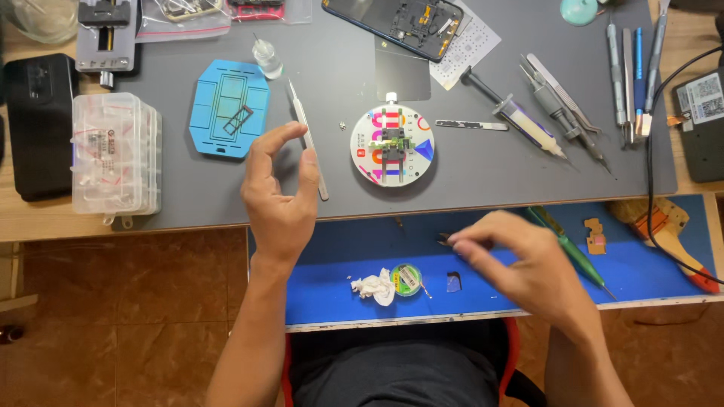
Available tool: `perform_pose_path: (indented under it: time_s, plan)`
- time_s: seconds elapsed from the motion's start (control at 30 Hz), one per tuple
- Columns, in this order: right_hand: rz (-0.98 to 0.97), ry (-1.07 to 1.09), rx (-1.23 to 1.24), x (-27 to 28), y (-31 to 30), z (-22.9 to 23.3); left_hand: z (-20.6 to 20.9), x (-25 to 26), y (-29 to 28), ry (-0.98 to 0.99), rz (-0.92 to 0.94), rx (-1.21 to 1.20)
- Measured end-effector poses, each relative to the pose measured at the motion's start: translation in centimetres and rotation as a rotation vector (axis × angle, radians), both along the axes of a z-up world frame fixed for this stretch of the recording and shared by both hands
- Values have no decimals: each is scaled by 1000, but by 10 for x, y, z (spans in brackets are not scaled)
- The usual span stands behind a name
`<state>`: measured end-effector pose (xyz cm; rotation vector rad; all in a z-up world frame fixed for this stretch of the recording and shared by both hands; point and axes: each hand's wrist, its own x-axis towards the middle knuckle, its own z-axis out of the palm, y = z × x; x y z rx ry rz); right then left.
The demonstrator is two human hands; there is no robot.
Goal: The person uses a hot air gun to heat a small circuit board held by tweezers. They then apply flux with a syringe and solder the board using a soldering iron and solder wire. Finally, they use pliers to cut the solder wire and tweezers to adjust components on the board.
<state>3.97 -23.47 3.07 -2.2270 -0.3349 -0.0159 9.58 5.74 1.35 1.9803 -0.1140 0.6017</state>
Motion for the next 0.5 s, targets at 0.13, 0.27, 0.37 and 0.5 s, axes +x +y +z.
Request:
perform_pose_path:
  time_s: [0.13,0.27,0.37,0.5]
  plan:
    - [329,95,-156,-14,25,-28,-1,0,0,43,6,-135]
    - [432,-126,-145,-20,57,-38,-6,1,6,62,9,-333]
    - [484,-172,-286,-26,65,-51,-4,-1,7,91,16,-358]
    - [507,-247,-404,-28,69,-72,-3,-4,6,73,0,-375]
